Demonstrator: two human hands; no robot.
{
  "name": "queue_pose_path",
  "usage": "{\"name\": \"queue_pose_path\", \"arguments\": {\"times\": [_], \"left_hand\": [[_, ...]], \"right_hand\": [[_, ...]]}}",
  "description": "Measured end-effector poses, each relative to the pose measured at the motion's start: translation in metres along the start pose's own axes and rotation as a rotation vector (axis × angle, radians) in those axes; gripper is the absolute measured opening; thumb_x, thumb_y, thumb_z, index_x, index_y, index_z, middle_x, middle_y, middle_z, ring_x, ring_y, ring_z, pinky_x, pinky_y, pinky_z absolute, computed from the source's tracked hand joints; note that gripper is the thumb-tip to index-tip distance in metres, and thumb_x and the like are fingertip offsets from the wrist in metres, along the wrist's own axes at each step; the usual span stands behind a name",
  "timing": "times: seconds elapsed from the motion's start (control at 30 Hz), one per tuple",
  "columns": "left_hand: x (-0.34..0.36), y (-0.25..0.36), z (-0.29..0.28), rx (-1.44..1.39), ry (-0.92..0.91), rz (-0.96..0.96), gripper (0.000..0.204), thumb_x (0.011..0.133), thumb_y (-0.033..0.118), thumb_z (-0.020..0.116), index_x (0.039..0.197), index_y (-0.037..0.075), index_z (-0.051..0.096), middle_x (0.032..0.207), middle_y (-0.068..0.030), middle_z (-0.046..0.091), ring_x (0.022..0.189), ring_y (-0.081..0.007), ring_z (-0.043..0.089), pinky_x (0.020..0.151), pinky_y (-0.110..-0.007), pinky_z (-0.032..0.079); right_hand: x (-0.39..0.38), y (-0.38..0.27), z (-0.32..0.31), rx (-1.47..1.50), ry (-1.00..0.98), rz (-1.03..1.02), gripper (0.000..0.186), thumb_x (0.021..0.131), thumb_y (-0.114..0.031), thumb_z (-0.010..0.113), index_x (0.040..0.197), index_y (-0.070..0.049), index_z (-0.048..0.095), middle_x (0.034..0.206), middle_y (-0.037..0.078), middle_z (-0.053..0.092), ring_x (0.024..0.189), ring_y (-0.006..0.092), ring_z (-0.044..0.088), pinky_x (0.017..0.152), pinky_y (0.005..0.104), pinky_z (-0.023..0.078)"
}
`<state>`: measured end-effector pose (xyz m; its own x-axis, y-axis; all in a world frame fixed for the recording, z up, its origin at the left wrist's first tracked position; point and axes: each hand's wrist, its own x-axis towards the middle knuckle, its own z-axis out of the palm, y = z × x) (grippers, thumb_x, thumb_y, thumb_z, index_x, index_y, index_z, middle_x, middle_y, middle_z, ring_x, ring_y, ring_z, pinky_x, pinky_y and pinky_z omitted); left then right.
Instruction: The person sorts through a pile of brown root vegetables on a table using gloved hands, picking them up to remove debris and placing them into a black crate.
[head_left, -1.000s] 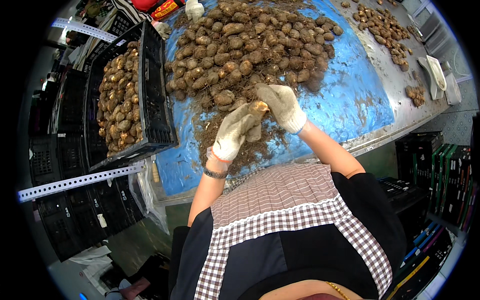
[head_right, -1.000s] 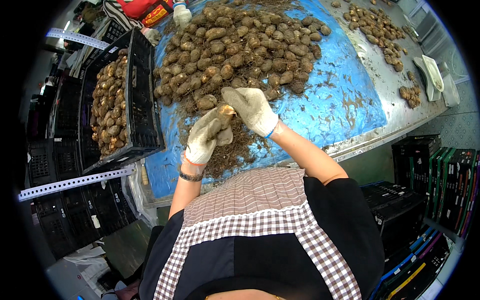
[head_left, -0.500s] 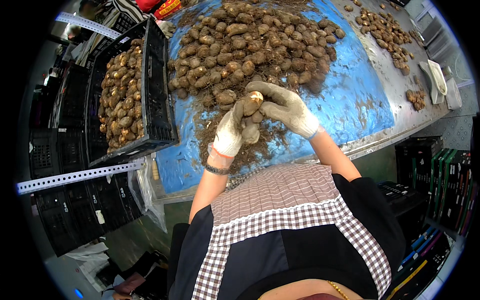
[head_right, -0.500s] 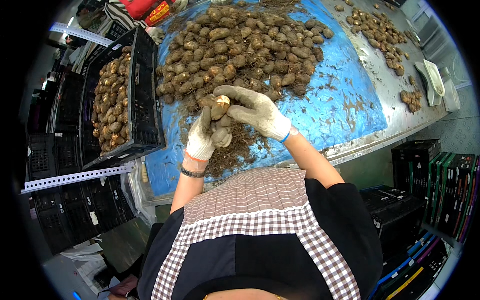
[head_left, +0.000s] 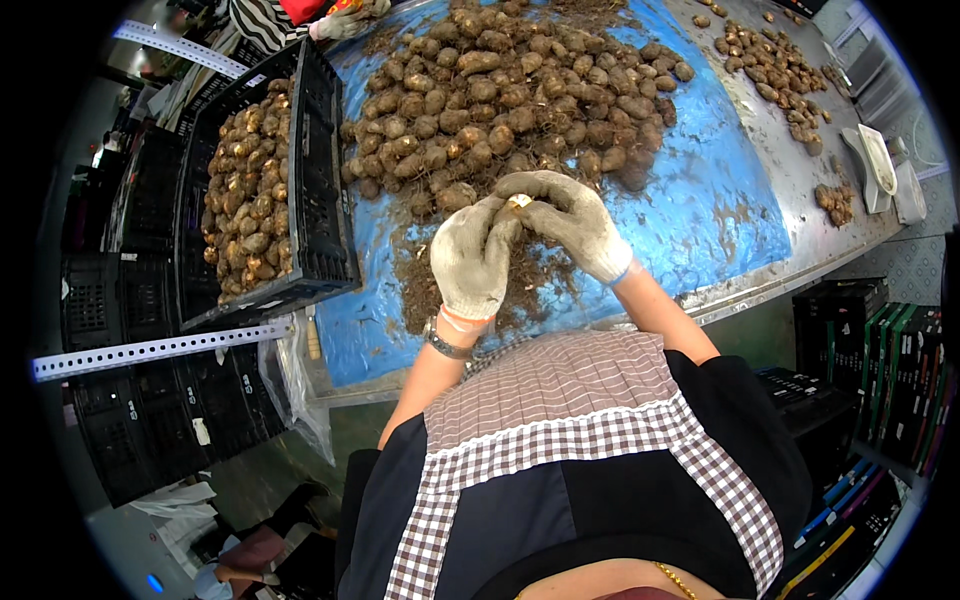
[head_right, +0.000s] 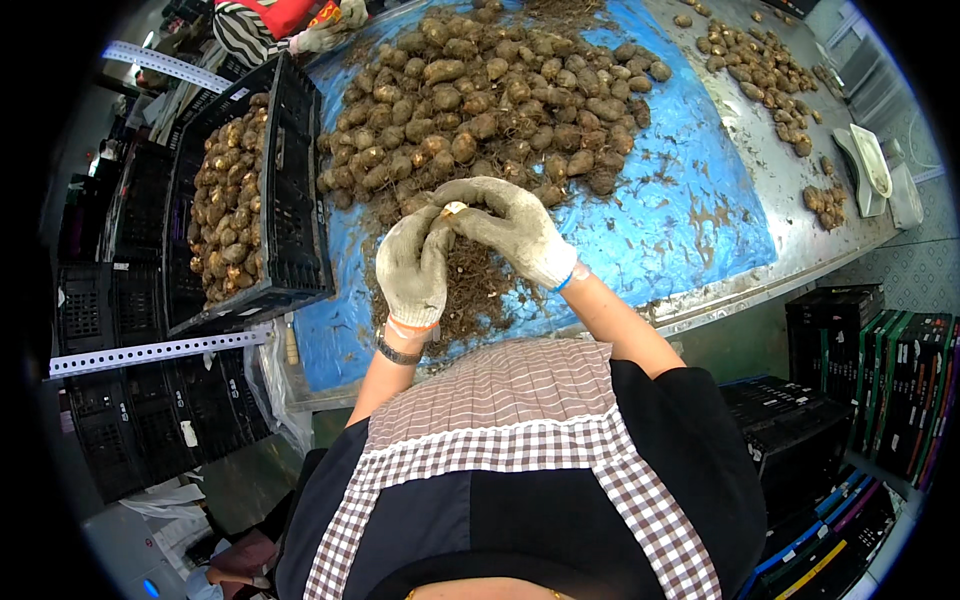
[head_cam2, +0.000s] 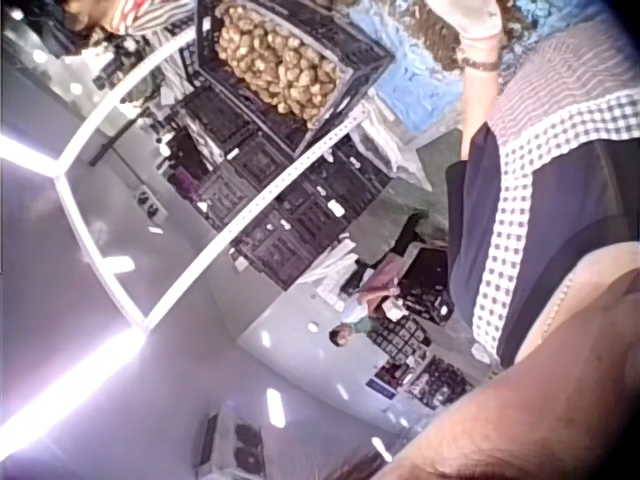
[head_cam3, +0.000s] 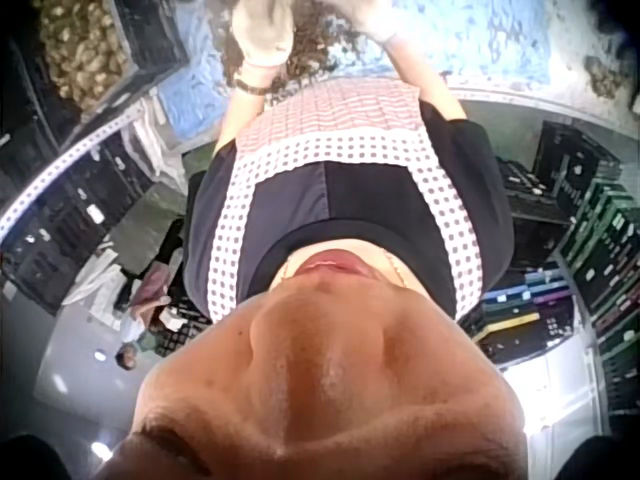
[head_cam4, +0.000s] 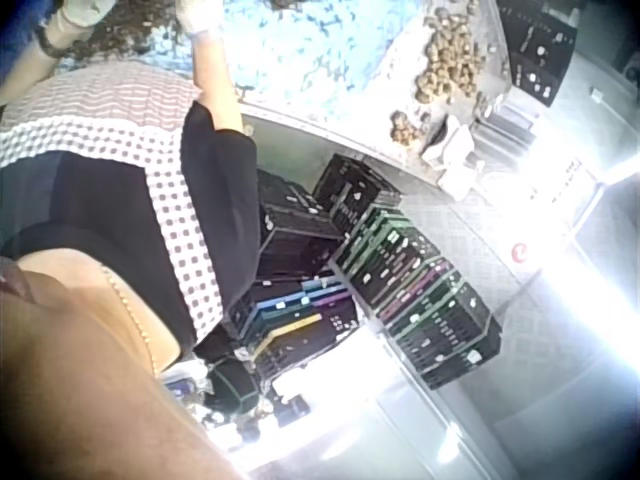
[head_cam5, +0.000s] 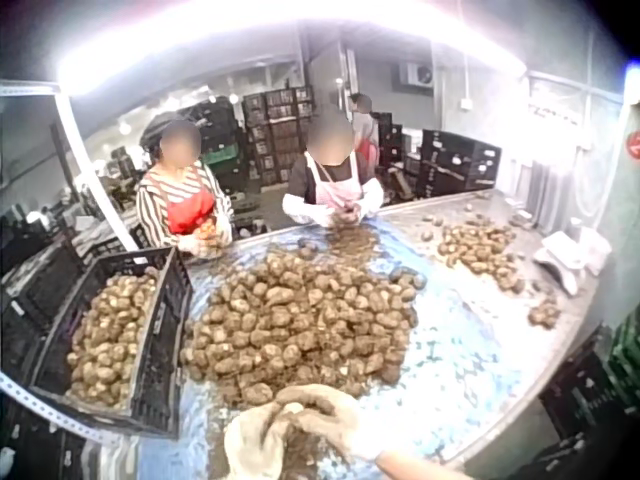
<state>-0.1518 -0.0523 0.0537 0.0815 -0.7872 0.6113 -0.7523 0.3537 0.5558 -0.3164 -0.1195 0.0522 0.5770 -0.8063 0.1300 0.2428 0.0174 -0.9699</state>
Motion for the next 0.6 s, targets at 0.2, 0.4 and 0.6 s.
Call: {"name": "queue_pose_path", "arguments": {"times": [0.2,0.4,0.6], "left_hand": [[0.009,-0.007,0.007,0.108,0.187,0.25,0.029,0.078,0.008,0.079,0.105,0.003,0.071,0.083,-0.0111,0.068,0.07,-0.0292,0.063,0.065,-0.041,0.049],[0.004,-0.009,0.003,0.094,0.048,0.379,0.032,0.068,0.012,0.086,0.095,0.005,0.072,0.074,-0.0077,0.062,0.066,-0.0287,0.061,0.061,-0.04,0.046],[0.01,-0.011,0.008,-0.142,0.181,0.04,0.041,0.073,0.019,0.087,0.107,0.004,0.07,0.106,-0.0095,0.068,0.094,-0.0225,0.065,0.08,-0.036,0.057]], "right_hand": [[-0.003,0.018,0.015,0.237,0.175,0.15,0.033,0.099,-0.019,0.063,0.125,0.002,0.062,0.118,0.009,0.067,0.106,0.0139,0.061,0.092,0.0308,0.051],[0.002,0.035,0.01,0.48,0.193,0.075,0.037,0.1,-0.027,0.063,0.124,0.0,0.062,0.114,0.008,0.069,0.099,0.0134,0.065,0.079,0.0279,0.053],[-0.001,0.026,-0.002,0.455,0.213,0.072,0.037,0.1,-0.027,0.063,0.126,-0.001,0.061,0.106,0.005,0.069,0.086,0.0102,0.063,0.068,0.0257,0.051]]}}
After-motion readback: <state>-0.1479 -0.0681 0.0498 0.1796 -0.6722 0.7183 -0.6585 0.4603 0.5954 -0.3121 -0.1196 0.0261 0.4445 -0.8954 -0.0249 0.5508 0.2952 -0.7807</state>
